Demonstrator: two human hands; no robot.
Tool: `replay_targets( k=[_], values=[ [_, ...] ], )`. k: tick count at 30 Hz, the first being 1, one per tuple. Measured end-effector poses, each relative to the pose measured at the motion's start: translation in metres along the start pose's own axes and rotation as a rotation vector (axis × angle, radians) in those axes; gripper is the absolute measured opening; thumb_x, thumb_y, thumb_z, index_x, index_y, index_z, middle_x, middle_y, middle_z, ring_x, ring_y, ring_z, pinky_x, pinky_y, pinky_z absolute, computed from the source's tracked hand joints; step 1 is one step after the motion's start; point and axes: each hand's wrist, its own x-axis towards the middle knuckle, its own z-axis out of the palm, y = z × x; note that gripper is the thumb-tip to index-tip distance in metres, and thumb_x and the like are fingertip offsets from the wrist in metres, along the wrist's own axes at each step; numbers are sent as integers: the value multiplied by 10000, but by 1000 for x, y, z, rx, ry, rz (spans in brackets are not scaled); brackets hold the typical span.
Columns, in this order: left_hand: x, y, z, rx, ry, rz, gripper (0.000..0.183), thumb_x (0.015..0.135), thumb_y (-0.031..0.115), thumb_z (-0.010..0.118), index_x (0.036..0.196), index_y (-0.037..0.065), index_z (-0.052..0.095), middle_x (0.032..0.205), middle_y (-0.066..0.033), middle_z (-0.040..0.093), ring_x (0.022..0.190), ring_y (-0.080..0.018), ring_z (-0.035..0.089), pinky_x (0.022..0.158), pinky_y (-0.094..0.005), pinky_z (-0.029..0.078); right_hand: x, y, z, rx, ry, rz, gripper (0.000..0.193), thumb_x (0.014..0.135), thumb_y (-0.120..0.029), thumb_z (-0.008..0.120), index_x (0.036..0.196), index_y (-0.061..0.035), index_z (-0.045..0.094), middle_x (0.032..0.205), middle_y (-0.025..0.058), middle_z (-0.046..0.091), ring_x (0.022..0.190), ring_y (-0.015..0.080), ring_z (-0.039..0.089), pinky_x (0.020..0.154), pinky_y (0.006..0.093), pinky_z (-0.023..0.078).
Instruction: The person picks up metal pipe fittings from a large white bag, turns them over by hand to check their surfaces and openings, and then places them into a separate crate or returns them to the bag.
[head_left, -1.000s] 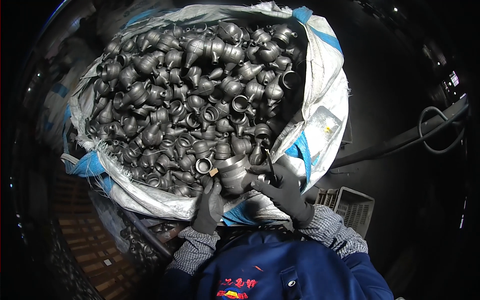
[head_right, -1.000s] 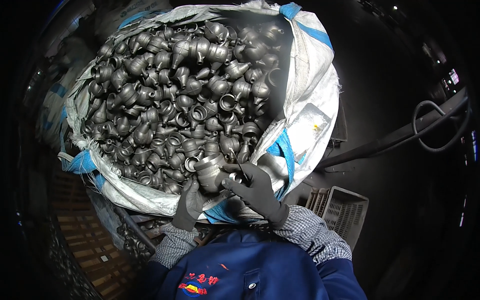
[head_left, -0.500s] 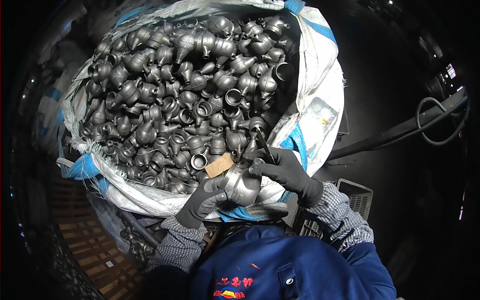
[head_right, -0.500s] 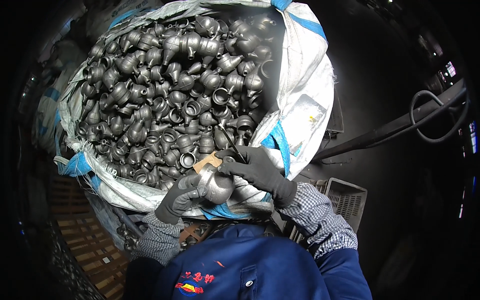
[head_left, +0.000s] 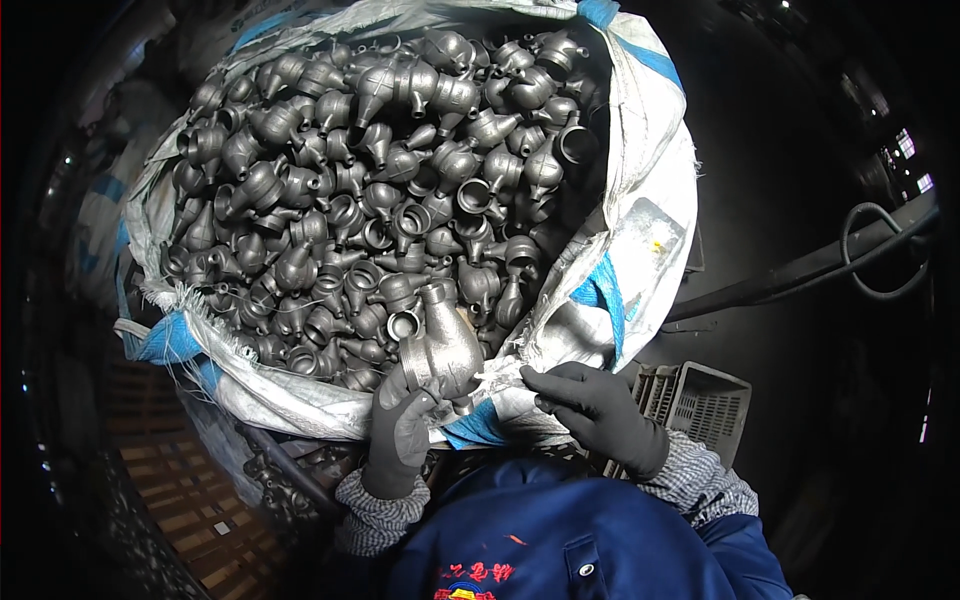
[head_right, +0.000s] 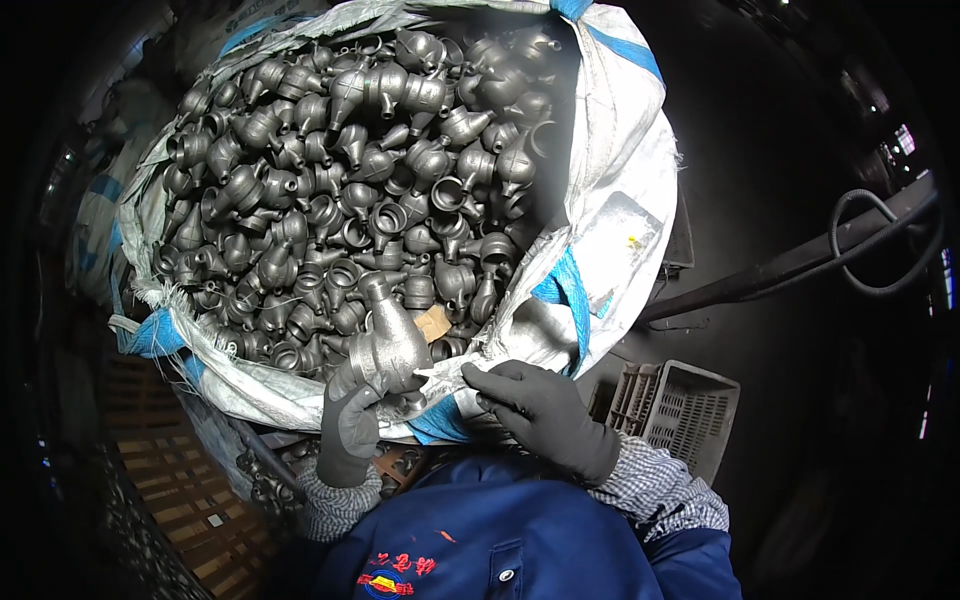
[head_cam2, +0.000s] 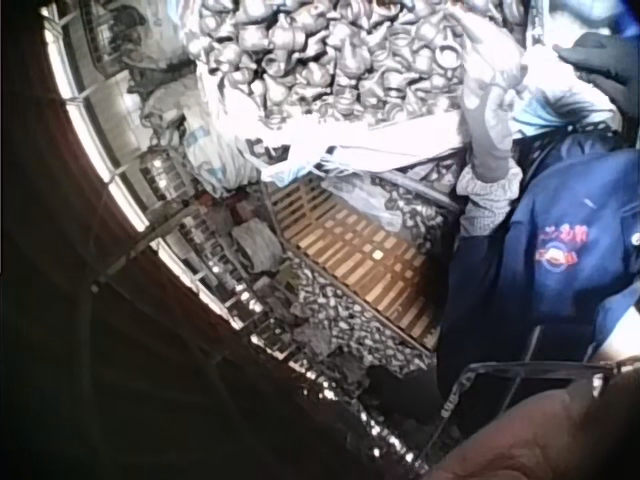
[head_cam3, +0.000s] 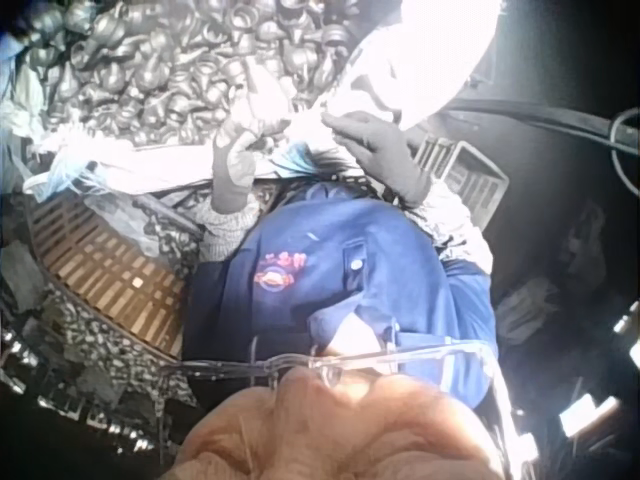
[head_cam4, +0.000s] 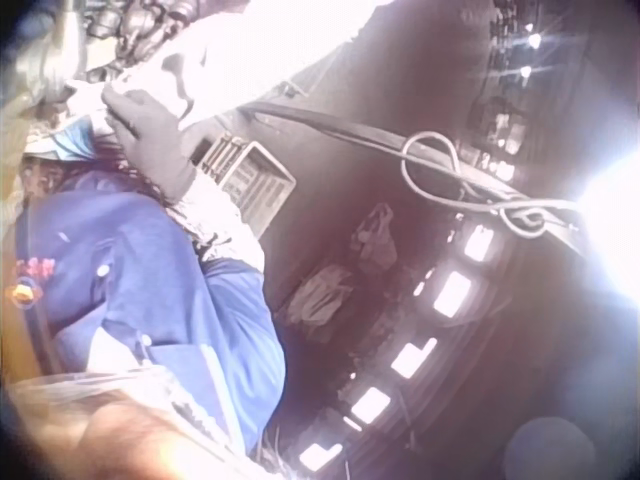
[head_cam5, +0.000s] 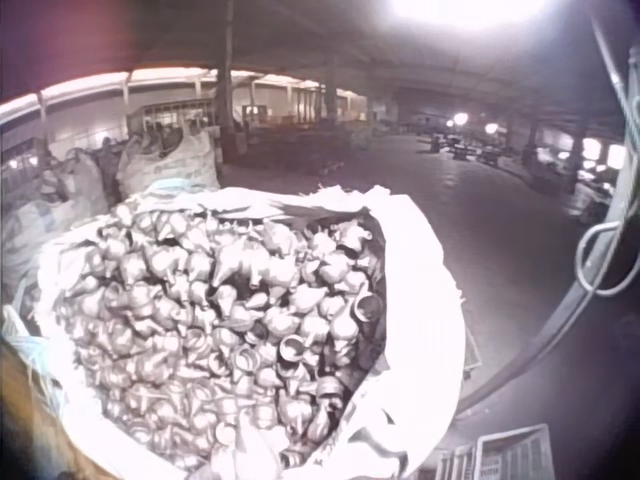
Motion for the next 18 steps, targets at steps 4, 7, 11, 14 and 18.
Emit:
replay_targets(
  k=[4, 7, 11, 14, 18],
  values=[
    [-3, 8, 11, 22, -49, 40, 281, 894, 98, 536, 1109, -77, 584, 934, -205, 695, 828, -247, 692, 776, -358, 555, 2, -4, 0, -209, 19, -61, 478, 790, -67, 669, 1254, -163, 610, 975, 105, 653, 838, 276, 642, 706, 347, 516],
    [-4, 8, 13, 37, -59, 30, 280, 892, 93, 533, 1104, -83, 585, 918, -197, 694, 803, -236, 683, 772, -355, 548, 3, -9, -2, -299, 15, -89, 525, 764, -72, 661, 1274, -171, 589, 978, 99, 646, 837, 276, 636, 689, 361, 514],
    [-5, 12, 19, 41, -53, -2, 274, 893, 86, 525, 1096, -87, 588, 909, -190, 690, 784, -230, 675, 766, -351, 545, 5, -5, -2, -343, 10, -137, 539, 758, -79, 657, 1284, -160, 575, 933, 87, 626, 808, 269, 624, 661, 367, 499],
    [-8, 12, 22, 36, -22, -13, 268, 895, 87, 523, 1092, -82, 590, 917, -193, 688, 794, -228, 676, 762, -348, 546, 6, -5, -1, -379, -6, -158, 544, 762, -93, 655, 1294, -157, 561, 896, 82, 606, 783, 266, 615, 642, 376, 488],
    [-7, 11, 24, 23, -33, -2, 254, 902, 92, 535, 1098, -60, 587, 929, -175, 692, 773, -198, 661, 723, -308, 523, 5, -4, 0, -417, -29, -158, 550, 766, -111, 653, 1304, -159, 547, 880, 83, 592, 770, 265, 613, 633, 380, 481]
  ],
)
